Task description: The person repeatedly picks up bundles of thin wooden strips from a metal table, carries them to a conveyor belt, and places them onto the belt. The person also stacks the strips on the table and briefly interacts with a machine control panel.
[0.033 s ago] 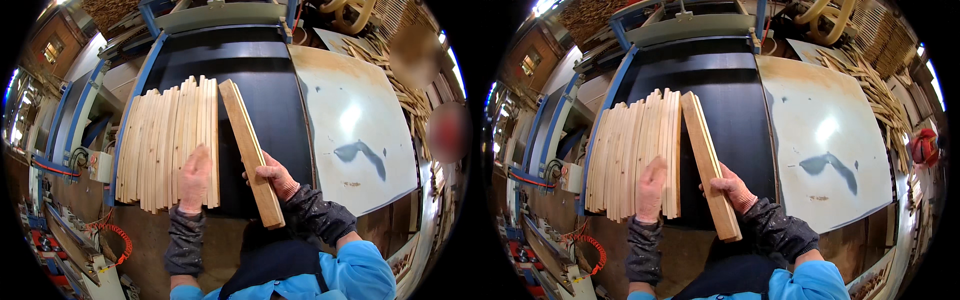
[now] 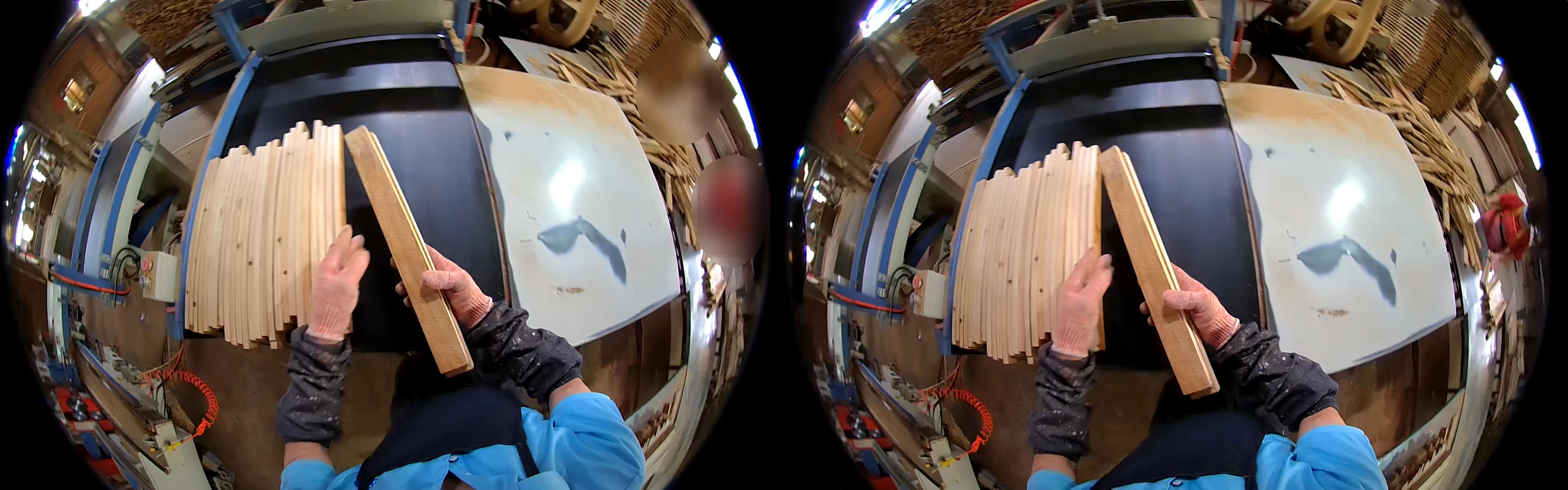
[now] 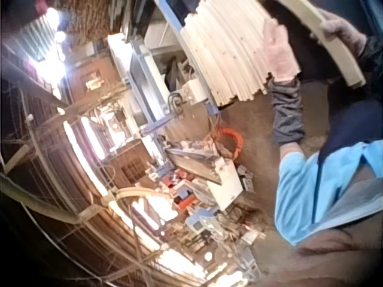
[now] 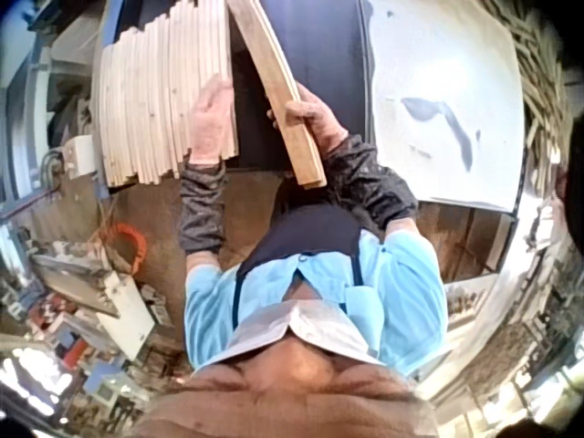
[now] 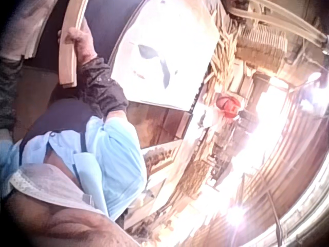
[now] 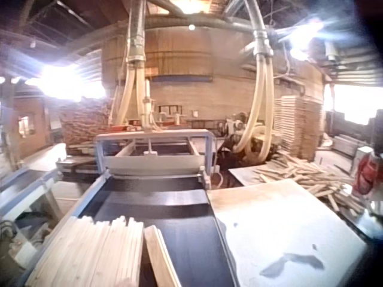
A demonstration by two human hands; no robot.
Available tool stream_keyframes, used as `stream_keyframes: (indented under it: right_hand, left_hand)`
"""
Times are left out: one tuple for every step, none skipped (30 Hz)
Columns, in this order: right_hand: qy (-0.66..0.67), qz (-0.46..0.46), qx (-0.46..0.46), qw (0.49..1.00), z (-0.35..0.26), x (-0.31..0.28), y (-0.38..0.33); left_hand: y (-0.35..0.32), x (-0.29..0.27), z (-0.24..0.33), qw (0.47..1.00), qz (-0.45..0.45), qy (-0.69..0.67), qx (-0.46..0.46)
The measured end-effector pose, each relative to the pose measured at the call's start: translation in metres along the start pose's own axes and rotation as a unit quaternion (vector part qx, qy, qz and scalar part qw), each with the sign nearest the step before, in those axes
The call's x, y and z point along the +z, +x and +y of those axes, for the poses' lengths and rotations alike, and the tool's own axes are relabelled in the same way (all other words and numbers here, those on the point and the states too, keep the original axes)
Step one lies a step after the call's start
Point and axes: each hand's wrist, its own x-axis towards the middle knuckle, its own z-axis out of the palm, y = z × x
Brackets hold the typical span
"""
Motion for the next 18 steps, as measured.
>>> stream_keyframes:
  right_hand:
    - [0.025,-0.016,-0.003,1.000,-0.002,-0.004,-0.015]
    - [0.017,-0.041,-0.007,0.999,-0.001,-0.008,-0.024]
    - [0.029,-0.032,-0.006,0.999,-0.001,-0.012,-0.034]
    - [0.041,-0.024,-0.007,0.999,0.000,-0.016,-0.045]
    - [0.054,-0.015,-0.010,0.998,0.001,-0.020,-0.055]
    - [0.073,-0.014,-0.023,0.997,0.001,-0.026,-0.063]
    - [0.086,0.008,-0.022,0.996,0.003,-0.031,-0.073]
    - [0.099,0.033,-0.022,0.994,0.004,-0.037,-0.082]
    - [0.112,0.058,-0.023,0.992,0.005,-0.043,-0.091]
    - [0.124,0.063,-0.037,0.990,0.006,-0.049,-0.101]
    - [0.128,0.078,-0.039,0.988,0.008,-0.054,-0.110]
    - [0.131,0.089,-0.044,0.986,0.009,-0.060,-0.119]
    - [0.134,0.094,-0.052,0.985,0.010,-0.065,-0.127]
    - [0.147,0.096,-0.056,0.983,0.011,-0.070,-0.136]
    - [0.146,0.105,-0.057,0.982,0.011,-0.074,-0.145]
    - [0.145,0.110,-0.064,0.981,0.012,-0.079,-0.155]
    - [0.142,0.109,-0.079,0.981,0.012,-0.083,-0.165]
    - [0.143,0.116,-0.074,0.980,0.012,-0.088,-0.176]
  left_hand:
    - [0.003,0.033,-0.002,0.998,-0.012,-0.053,-0.026]
    - [0.004,0.053,-0.003,0.986,-0.083,-0.136,-0.045]
    - [0.006,0.073,-0.004,0.971,-0.130,-0.195,-0.034]
    - [0.001,0.089,-0.005,0.967,-0.125,-0.215,-0.060]
    - [-0.002,0.103,-0.007,0.957,-0.133,-0.248,-0.077]
    - [-0.004,0.115,-0.009,0.960,-0.144,-0.232,-0.067]
    - [-0.006,0.125,-0.012,0.960,-0.156,-0.222,-0.073]
    - [-0.009,0.135,-0.013,0.959,-0.169,-0.212,-0.079]
    - [-0.011,0.144,-0.016,0.957,-0.184,-0.209,-0.083]
    - [-0.013,0.154,-0.019,0.960,-0.191,-0.188,-0.078]
    - [-0.016,0.163,-0.021,0.958,-0.203,-0.184,-0.083]
    - [-0.019,0.172,-0.023,0.957,-0.213,-0.180,-0.086]
    - [-0.022,0.181,-0.024,0.955,-0.220,-0.180,-0.088]
    - [-0.027,0.190,-0.026,0.953,-0.226,-0.183,-0.090]
    - [-0.032,0.199,-0.027,0.953,-0.230,-0.176,-0.089]
    - [-0.039,0.208,-0.027,0.952,-0.235,-0.174,-0.088]
    - [-0.046,0.217,-0.028,0.950,-0.242,-0.180,-0.081]
    - [-0.052,0.227,-0.028,0.951,-0.245,-0.169,-0.088]
